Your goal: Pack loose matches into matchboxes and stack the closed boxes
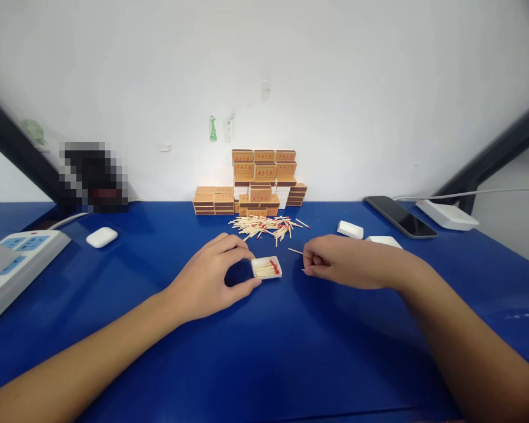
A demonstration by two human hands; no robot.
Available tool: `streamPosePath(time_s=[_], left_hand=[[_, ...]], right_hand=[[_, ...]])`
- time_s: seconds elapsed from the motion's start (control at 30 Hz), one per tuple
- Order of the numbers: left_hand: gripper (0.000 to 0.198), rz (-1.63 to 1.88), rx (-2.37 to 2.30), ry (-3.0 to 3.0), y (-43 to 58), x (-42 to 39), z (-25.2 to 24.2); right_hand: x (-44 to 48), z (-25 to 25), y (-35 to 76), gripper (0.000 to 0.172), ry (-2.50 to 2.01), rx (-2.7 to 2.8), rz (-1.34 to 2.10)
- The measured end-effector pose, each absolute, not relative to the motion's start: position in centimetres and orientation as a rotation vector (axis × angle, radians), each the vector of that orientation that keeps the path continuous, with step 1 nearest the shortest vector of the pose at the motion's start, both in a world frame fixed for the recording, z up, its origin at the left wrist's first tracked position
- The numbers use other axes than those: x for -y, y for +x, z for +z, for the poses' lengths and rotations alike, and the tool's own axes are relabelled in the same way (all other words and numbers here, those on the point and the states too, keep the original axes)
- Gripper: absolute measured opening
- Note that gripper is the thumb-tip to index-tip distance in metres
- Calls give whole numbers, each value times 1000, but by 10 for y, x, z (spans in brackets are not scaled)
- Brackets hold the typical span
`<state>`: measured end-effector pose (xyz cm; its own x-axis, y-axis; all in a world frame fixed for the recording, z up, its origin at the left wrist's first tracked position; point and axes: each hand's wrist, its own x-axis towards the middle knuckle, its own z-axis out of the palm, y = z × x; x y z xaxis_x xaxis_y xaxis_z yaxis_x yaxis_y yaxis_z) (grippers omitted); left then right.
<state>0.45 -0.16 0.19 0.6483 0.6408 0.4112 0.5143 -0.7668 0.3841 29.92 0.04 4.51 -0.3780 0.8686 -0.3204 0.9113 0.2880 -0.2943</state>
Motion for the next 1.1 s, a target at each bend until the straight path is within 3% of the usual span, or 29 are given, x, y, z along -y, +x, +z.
streamPosePath(time_s=[0.33,0.6,0.77,1.1], left_hand=[[22,770,-957,2615,5,1,0],[24,850,-955,2618,5,0,1],[24,770,-990,2606,4,0,0],[22,772,-963,2611,5,2,1]], right_hand=[[9,36,249,12,1516,-3027,-660],[-9,37,282,13,1740,-2867,-339],[-20,31,299,13,1707,-2637,-448],[4,36,253,15,1439,-3029,-665]])
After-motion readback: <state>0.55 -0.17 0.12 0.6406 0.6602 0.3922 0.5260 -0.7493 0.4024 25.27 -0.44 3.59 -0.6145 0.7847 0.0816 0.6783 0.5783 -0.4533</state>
